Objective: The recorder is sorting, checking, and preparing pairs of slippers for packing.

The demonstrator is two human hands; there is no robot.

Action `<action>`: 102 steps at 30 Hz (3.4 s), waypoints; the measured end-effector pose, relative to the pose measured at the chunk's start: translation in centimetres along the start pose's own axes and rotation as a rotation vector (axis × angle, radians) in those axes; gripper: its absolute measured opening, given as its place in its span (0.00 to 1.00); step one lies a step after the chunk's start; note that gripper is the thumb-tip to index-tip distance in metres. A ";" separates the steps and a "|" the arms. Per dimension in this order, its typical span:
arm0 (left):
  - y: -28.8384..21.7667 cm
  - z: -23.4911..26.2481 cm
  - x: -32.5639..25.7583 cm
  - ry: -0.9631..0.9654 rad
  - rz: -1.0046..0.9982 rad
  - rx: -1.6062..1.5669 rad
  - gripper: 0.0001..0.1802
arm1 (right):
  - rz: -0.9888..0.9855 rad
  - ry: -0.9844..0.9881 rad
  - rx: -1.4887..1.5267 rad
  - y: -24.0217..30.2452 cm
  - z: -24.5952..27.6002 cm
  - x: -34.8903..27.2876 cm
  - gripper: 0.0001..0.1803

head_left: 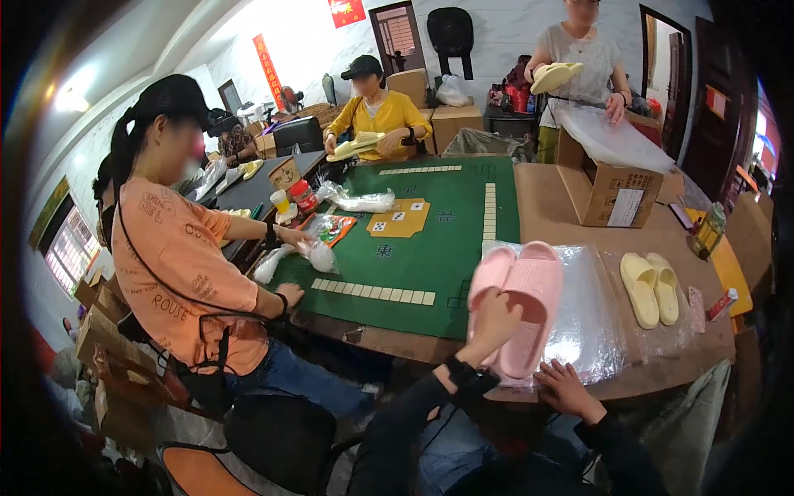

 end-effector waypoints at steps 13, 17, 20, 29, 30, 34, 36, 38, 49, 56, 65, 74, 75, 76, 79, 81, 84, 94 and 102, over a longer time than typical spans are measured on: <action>-2.4 -14.6 0.7 0.228 0.193 -0.102 0.31 | -0.033 0.011 -0.025 -0.5 -0.8 -0.5 0.23; -2.6 -15.3 -1.0 0.316 0.054 -0.090 0.33 | 0.026 -0.029 -0.078 0.0 -1.0 0.0 0.22; -4.0 -14.2 -4.1 0.361 -0.085 -0.033 0.29 | 0.027 -0.023 -0.028 1.9 1.1 0.1 0.22; -2.7 -9.6 -14.1 0.296 -0.231 0.314 0.12 | -0.256 -0.017 0.307 1.3 6.4 0.6 0.11; -2.6 -9.3 -14.5 0.305 -0.242 0.313 0.11 | -0.182 -0.115 0.238 2.0 8.1 1.0 0.09; -2.7 -8.8 -15.3 0.341 -0.302 0.378 0.17 | -0.228 -0.208 0.452 -1.3 9.9 2.2 0.14; -2.4 -9.3 -15.3 0.371 -0.284 0.400 0.19 | -0.193 -0.265 0.371 -3.1 10.3 3.4 0.19; -2.3 -9.9 -15.5 0.407 -0.276 0.414 0.20 | -0.209 -0.196 0.282 -6.0 9.0 4.3 0.22; -1.0 -10.3 -16.3 0.371 -0.325 0.443 0.23 | -0.192 -0.116 0.380 -6.3 6.2 11.7 0.29; -1.3 -10.4 -16.2 0.373 -0.347 0.423 0.25 | -0.377 -0.226 0.124 -9.4 5.8 12.0 0.33; -1.0 -10.1 -16.4 0.369 -0.331 0.391 0.24 | -0.292 -0.292 0.309 -8.1 8.0 8.3 0.30; -1.0 -10.2 -16.1 0.373 -0.323 0.420 0.24 | -0.307 -0.261 0.361 -7.7 8.5 4.8 0.33; -1.0 -10.1 -15.9 0.356 -0.334 0.442 0.24 | -0.304 -0.260 0.347 -7.6 8.6 5.0 0.32; -1.1 -10.0 -15.8 0.357 -0.336 0.443 0.24 | -0.300 -0.258 0.332 -7.4 8.6 5.1 0.32; -1.6 -9.2 -15.2 0.291 -0.345 0.432 0.23 | -0.328 -0.249 0.343 -7.1 8.4 5.2 0.31; -1.5 -9.2 -15.1 0.330 -0.352 0.489 0.23 | -0.308 -0.244 0.317 -6.8 8.5 5.3 0.31; -0.9 -9.3 -15.3 0.331 -0.351 0.503 0.25 | -0.316 -0.217 0.315 -6.0 8.8 5.4 0.31; -1.5 -8.9 -15.6 0.368 -0.293 0.424 0.26 | -0.360 -0.186 0.287 -6.2 8.4 5.0 0.26; -1.2 -8.0 -14.9 0.253 -0.321 0.428 0.14 | -0.262 -0.341 0.434 -5.9 9.4 1.2 0.17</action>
Point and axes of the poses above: each hand's wrist, its own x-axis towards the middle knuckle, its own z-axis out of the back of the hand, y = z × x, the point moved 8 cm from there along x, towards the middle knuckle, and after that the axes turned 1 degree about -z, right-handed, at the moved point
